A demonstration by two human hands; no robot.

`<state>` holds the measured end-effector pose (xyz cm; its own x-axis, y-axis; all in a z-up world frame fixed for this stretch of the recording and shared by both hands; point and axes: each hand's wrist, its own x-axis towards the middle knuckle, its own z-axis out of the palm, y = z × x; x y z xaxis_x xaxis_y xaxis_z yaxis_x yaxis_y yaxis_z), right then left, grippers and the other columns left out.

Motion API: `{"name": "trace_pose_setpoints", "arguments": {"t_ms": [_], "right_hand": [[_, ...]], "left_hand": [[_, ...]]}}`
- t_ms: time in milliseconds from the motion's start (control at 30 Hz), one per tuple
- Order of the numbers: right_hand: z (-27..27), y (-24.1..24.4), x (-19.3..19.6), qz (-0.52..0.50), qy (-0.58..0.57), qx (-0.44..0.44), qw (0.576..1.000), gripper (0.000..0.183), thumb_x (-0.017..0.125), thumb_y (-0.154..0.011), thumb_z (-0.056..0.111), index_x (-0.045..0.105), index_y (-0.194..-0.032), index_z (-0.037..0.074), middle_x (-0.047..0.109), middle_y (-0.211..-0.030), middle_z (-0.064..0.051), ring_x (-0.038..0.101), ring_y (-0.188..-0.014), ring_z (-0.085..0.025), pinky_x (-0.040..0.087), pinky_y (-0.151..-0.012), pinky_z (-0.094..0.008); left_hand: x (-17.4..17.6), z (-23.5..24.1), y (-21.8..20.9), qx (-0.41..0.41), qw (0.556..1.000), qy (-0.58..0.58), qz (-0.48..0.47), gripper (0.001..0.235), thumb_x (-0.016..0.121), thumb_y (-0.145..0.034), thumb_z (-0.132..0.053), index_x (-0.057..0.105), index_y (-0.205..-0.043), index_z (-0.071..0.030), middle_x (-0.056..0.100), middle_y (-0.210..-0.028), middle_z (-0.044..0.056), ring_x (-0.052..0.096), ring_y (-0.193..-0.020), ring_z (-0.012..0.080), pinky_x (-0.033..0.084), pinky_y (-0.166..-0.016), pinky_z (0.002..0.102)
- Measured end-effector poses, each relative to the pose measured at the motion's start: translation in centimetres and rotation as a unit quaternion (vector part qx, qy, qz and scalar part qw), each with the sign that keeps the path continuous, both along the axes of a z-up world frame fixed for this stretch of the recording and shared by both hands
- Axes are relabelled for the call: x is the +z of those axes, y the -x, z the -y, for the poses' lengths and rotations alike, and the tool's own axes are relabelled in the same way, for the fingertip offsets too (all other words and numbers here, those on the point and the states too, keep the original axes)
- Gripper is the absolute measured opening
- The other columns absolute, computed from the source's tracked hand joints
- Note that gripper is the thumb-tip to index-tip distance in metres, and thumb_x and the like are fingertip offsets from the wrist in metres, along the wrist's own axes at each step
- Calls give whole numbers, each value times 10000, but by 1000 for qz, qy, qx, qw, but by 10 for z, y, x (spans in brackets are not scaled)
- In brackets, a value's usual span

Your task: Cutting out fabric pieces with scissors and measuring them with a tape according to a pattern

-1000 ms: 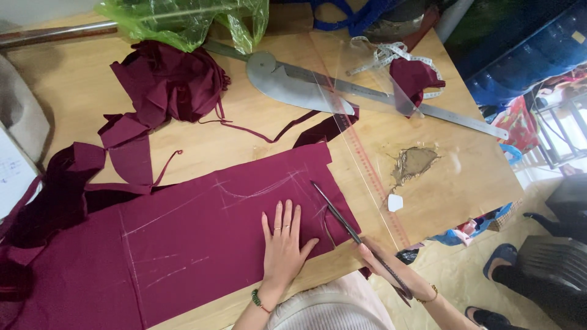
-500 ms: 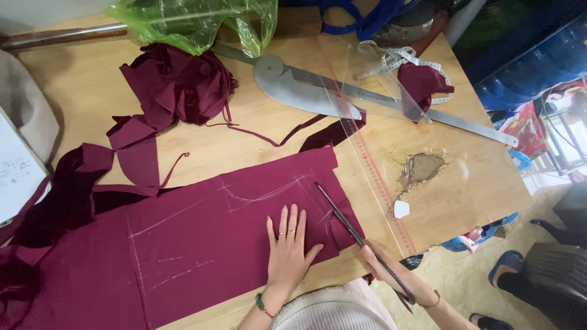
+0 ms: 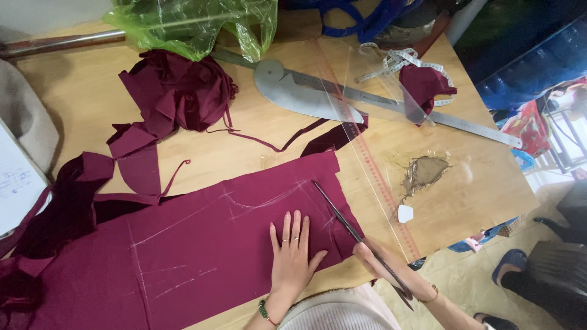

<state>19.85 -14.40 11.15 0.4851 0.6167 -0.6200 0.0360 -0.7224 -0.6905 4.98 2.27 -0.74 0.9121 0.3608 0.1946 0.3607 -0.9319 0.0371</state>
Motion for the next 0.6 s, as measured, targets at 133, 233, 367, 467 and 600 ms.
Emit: {"name": "trace_pose_setpoints", "arguments": {"t_ms": [133,233,367,467,600], "right_hand": [[7,-6,-44,53,16,15,998,465,395,-1023,495,706,-964,154,458,-586,46,436,-527,-65,377,-518,-229],[7,-5,-46,-18,-46,-53,997,467,454,-1030,486,616,-854,86,370,-576,10,350,-477,-89,303,-422,-250],[9,-7,-49,-74,-61,-67,993,474,451,-1063,465,486,-792,78,327,-621,-2,292,-520,-102,265,-417,-246],[6,-9,-42,-103,-58,-68,991,460,454,-1053,469,552,-871,58,297,-631,3,259,-526,-93,237,-441,-248],[-10,-8,-17,-47,-44,-23,998,437,414,-1062,449,595,-908,82,354,-633,2,342,-554,-92,327,-500,-257]], "left_hand": [[-7,1,0,4,1000,15,0,949,438,-893,-760,355,-1570,-100,253,-1686,162,179,-1573,354,146,-1244,651],[-5,1,-1,4,1000,6,-6,947,420,-907,-757,346,-1574,-88,263,-1681,160,176,-1576,350,158,-1247,653],[-6,1,-1,7,1000,6,3,971,453,-888,-767,344,-1578,-93,273,-1677,155,198,-1567,341,167,-1246,649],[-7,1,-1,8,1000,12,3,970,464,-882,-760,344,-1577,-94,277,-1674,157,194,-1568,337,155,-1247,650],[-3,0,-1,3,1000,17,10,967,487,-887,-749,346,-1577,-86,311,-1656,157,202,-1566,339,162,-1246,646]]}}
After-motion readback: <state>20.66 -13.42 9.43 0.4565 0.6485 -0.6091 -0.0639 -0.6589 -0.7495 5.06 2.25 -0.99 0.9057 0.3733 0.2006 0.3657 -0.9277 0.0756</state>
